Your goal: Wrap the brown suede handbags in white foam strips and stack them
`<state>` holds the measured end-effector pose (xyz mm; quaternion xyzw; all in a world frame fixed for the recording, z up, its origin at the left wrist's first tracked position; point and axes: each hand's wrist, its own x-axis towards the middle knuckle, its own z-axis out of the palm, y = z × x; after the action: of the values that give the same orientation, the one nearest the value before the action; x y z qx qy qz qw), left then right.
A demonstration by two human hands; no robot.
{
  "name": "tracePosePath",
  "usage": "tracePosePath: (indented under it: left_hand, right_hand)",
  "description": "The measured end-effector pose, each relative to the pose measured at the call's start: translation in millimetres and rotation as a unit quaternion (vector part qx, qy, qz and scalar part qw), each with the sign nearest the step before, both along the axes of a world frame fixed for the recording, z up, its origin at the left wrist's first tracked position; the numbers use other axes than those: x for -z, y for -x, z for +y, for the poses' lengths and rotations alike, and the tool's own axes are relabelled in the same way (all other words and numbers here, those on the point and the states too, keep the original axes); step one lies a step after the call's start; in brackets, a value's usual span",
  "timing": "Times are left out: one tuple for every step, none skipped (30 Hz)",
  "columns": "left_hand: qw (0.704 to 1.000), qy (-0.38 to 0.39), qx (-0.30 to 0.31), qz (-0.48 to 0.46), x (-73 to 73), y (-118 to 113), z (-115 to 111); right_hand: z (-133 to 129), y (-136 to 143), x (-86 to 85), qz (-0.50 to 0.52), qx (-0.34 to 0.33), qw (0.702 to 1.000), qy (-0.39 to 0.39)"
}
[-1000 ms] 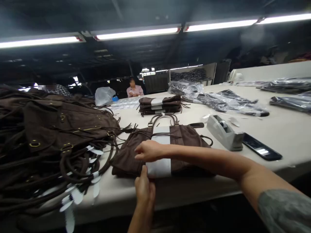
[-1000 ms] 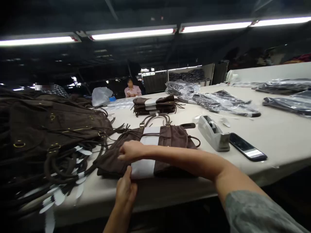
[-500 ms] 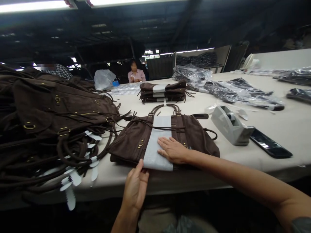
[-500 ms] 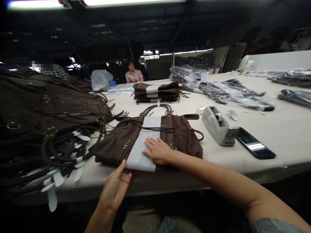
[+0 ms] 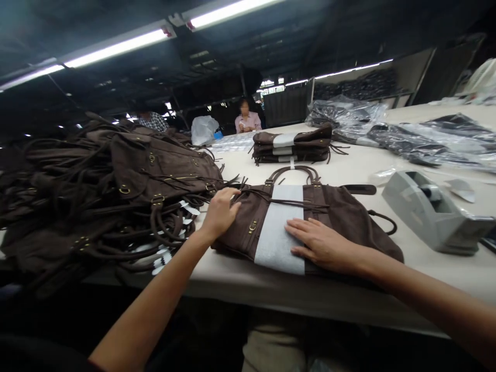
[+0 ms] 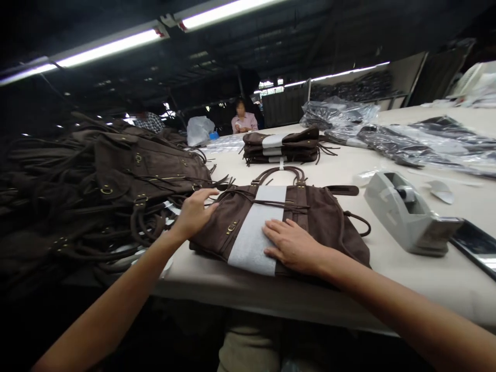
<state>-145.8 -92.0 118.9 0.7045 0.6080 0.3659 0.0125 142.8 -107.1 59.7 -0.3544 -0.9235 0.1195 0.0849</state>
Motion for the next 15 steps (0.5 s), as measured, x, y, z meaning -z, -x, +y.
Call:
tracePosePath:
  left_hand:
    - [0.999,0.022,0.016,0.020,0.3,-1.3,26.1]
    - [0.998,0.043,0.026,0.035,2.3,-2.8,49.7]
    - [0.996,0.062,0.033,0.048,5.9,-4.5,70.1]
    - [0.995,0.078,0.035,0.056,10.7,-6.3,86.8]
    - [0.994,0.091,0.032,0.060,16.7,-8.2,99.8]
    - [0.993,0.100,0.025,0.059,23.4,-9.8,109.5]
    - [0.993,0.106,0.014,0.055,30.7,-11.1,116.2]
    - [0.993,0.109,0.001,0.047,38.0,-11.8,120.7]
    - [0.994,0.107,-0.014,0.036,45.1,-11.5,123.6]
    - [0.994,0.104,-0.032,0.020,51.4,-9.9,125.6]
    - [0.994,0.098,-0.054,0.002,56.6,-6.8,127.4]
    - [0.992,0.091,-0.080,-0.021,60.3,-2.2,129.1]
    - [0.989,0.083,-0.109,-0.047,62.3,4.1,131.0]
    - [0.985,0.075,-0.138,-0.074,62.8,11.8,132.9]
    - [0.979,0.065,-0.164,-0.100,61.8,20.7,134.4]
  right_hand:
    - [-1.0,1.3,6.8,-0.007,-0.002,1.000,0.002]
    - [-2.2,2.0,13.4,-0.007,0.000,1.000,0.004]
    - [-3.4,2.3,19.1,-0.003,0.006,1.000,0.006]
    - [-4.6,2.2,23.7,0.000,0.013,1.000,0.008]
    - [-5.6,1.9,26.7,0.001,0.019,1.000,0.010]
    - [-6.5,1.6,28.5,0.001,0.024,1.000,0.013]
    - [-7.1,1.3,29.3,0.001,0.027,0.999,0.017]
    - [-7.5,1.1,29.3,0.004,0.030,0.999,0.019]
    - [-7.7,1.1,29.0,0.009,0.032,0.999,0.020]
    - [-7.6,1.1,28.7,0.014,0.033,0.999,0.022]
    - [-7.5,1.2,28.5,0.019,0.034,0.999,0.025]
    - [-7.3,1.2,28.4,0.022,0.034,0.999,0.029]
    - [-7.1,1.3,28.3,0.023,0.035,0.999,0.033]
    - [-7.0,1.4,28.2,0.023,0.035,0.998,0.038]
    - [-7.0,1.4,27.9,0.023,0.035,0.998,0.042]
